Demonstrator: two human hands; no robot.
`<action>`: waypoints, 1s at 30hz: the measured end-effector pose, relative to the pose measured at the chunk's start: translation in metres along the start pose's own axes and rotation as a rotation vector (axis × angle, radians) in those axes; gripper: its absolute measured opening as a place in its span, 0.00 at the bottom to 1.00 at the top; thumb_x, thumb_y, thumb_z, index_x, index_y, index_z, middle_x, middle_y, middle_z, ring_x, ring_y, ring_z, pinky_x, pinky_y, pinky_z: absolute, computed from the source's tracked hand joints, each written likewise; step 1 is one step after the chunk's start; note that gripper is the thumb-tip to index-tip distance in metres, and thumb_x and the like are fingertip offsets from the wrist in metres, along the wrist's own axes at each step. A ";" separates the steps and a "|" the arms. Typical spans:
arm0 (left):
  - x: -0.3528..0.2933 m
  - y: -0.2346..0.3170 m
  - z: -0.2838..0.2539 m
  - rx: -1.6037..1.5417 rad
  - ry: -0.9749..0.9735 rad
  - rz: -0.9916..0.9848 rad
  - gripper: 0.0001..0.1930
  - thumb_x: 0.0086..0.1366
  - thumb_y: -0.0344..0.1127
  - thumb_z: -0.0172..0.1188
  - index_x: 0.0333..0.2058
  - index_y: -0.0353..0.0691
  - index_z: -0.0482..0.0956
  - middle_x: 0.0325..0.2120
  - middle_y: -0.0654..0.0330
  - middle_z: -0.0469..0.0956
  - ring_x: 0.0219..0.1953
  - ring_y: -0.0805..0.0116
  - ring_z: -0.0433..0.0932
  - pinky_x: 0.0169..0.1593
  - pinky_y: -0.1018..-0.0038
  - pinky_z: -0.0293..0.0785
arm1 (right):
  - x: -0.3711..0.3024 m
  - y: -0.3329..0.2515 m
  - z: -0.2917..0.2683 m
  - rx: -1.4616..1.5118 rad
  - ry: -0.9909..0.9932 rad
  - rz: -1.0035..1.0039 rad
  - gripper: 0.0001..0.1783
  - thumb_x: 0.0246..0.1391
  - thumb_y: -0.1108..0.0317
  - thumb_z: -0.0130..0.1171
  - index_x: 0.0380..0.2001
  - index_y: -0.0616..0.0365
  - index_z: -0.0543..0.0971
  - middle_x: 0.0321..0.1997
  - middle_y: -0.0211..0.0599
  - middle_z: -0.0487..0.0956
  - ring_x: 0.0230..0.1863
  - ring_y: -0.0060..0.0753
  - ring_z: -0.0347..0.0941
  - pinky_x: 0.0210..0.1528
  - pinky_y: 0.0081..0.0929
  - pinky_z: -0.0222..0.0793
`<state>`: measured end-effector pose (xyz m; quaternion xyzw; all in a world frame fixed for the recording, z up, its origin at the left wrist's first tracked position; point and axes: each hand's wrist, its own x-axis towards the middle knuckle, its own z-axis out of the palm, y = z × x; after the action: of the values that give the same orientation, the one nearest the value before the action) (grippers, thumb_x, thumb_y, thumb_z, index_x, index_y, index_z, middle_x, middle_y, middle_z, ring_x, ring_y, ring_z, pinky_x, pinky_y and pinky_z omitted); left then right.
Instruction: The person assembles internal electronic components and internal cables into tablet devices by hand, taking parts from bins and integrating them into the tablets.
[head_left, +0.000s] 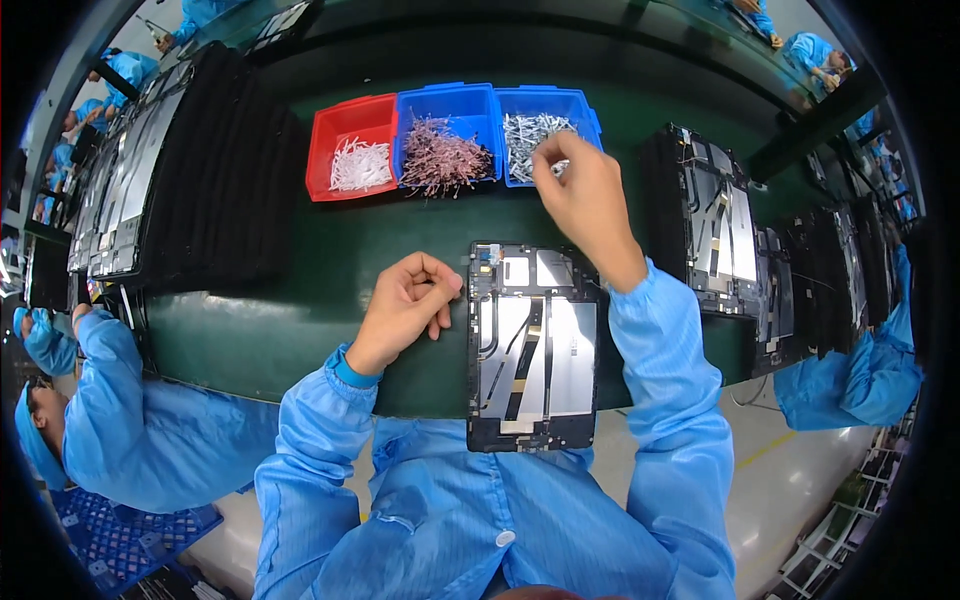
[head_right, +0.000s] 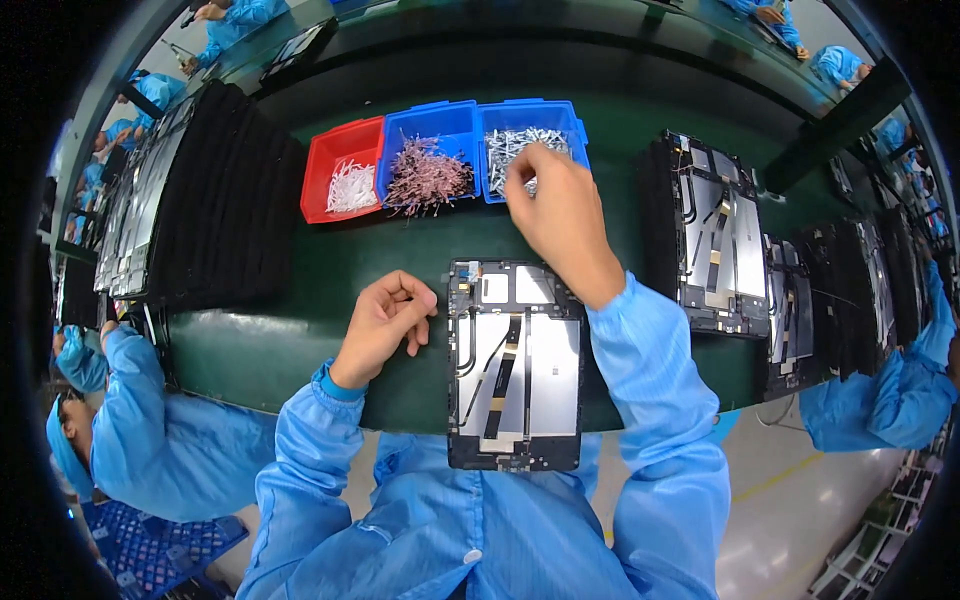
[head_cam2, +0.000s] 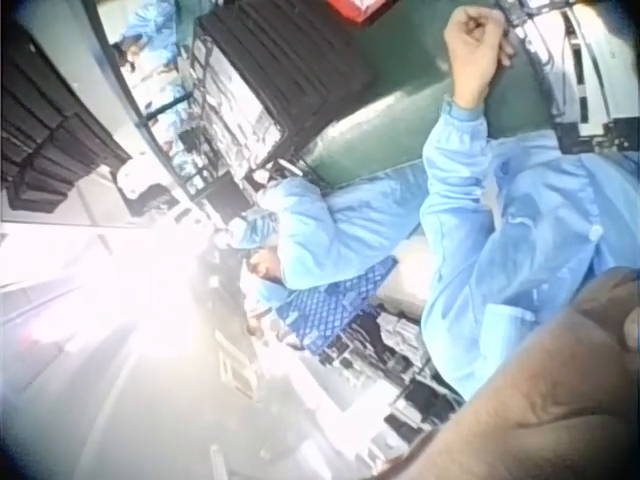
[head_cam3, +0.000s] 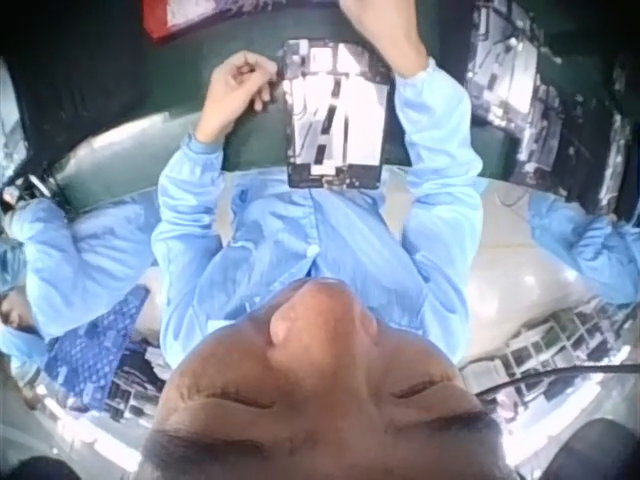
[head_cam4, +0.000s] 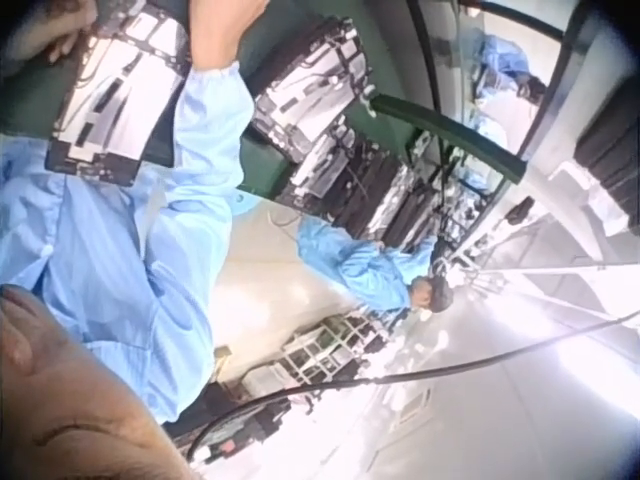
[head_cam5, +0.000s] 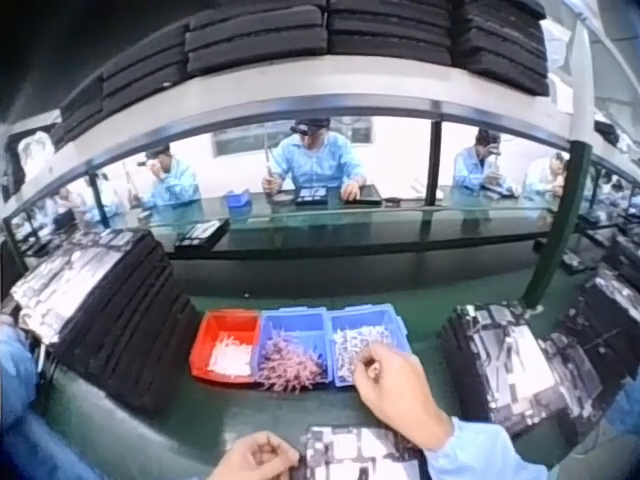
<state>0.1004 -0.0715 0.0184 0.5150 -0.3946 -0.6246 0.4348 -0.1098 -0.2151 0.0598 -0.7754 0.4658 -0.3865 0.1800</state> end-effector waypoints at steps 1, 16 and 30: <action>-0.002 0.002 0.001 -0.003 0.044 0.033 0.08 0.69 0.32 0.61 0.39 0.33 0.74 0.31 0.59 0.78 0.22 0.77 0.76 0.21 0.82 0.71 | -0.009 -0.012 -0.006 0.180 -0.047 0.002 0.05 0.52 0.72 0.61 0.31 0.62 0.80 0.34 0.44 0.81 0.23 0.45 0.77 0.29 0.38 0.72; -0.017 0.021 0.028 -0.101 0.050 0.101 0.09 0.70 0.35 0.61 0.39 0.33 0.78 0.28 0.61 0.79 0.23 0.79 0.77 0.22 0.82 0.72 | -0.094 -0.036 -0.016 0.842 -0.434 0.322 0.09 0.58 0.76 0.64 0.41 0.67 0.80 0.33 0.30 0.80 0.28 0.10 0.70 0.28 0.14 0.65; 0.010 0.060 0.003 -0.041 0.441 0.219 0.08 0.68 0.35 0.59 0.33 0.37 0.77 0.16 0.67 0.70 0.11 0.82 0.62 0.13 0.81 0.53 | -0.091 -0.031 -0.020 0.788 -0.075 0.074 0.04 0.59 0.77 0.62 0.35 0.64 0.78 0.45 0.33 0.74 0.29 0.12 0.68 0.28 0.14 0.65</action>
<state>0.1046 -0.0991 0.0719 0.5840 -0.3307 -0.4540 0.5861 -0.1312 -0.1197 0.0527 -0.6432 0.3025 -0.5004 0.4943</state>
